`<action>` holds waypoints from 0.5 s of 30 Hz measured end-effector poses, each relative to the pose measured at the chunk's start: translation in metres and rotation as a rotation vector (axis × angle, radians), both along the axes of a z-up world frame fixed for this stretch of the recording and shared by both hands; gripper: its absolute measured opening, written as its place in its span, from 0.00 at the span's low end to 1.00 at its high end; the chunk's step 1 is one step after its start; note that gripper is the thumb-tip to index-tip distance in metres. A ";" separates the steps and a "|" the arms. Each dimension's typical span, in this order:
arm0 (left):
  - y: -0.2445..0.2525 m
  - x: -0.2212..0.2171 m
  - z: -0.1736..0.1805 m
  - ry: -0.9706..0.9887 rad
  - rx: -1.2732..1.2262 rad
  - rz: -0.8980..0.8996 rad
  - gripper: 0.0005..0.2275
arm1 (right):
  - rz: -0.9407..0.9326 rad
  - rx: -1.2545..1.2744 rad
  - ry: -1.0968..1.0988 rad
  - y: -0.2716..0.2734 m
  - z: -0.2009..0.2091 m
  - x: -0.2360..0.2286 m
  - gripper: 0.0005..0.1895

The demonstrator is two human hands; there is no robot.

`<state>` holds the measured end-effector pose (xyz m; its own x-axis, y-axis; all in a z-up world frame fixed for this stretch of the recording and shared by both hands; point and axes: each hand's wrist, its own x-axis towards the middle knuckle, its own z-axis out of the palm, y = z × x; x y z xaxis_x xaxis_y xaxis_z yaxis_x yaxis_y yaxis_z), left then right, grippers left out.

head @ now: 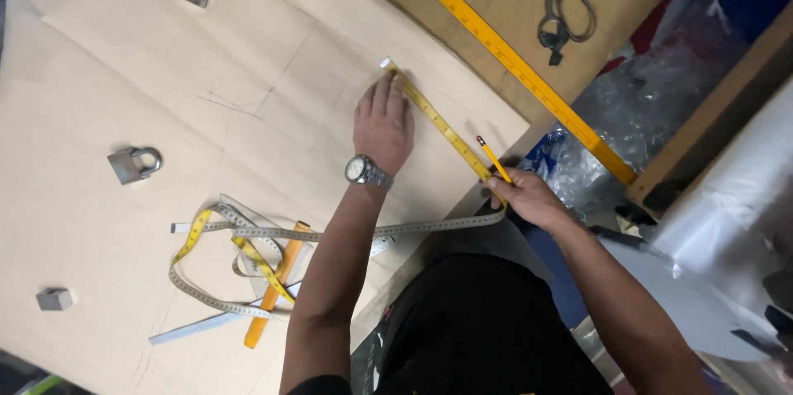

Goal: The person uses a yellow ruler and a pencil to draw straight lines on a large sheet of beige fabric. They also use a metal ruler and a flexible measuring tape to measure and mark specific points on the fabric, creating a pattern layout.

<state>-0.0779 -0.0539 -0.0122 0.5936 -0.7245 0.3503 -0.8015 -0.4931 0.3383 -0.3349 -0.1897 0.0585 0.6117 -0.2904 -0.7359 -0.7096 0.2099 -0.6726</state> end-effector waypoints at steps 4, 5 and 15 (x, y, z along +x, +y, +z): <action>-0.009 0.017 -0.016 -0.153 0.230 -0.048 0.26 | 0.034 -0.030 0.056 -0.010 -0.003 0.006 0.18; -0.011 0.022 -0.023 -0.142 0.307 -0.051 0.27 | 0.041 -0.059 0.075 -0.013 -0.005 0.007 0.18; -0.029 0.054 -0.041 -0.097 0.263 -0.007 0.26 | -0.071 -0.117 0.141 -0.025 -0.004 0.048 0.14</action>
<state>-0.0235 -0.0826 -0.0529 0.5610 -0.8022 0.2044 -0.8277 -0.5479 0.1214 -0.2870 -0.2151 0.0543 0.4799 -0.4182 -0.7712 -0.7845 0.1889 -0.5906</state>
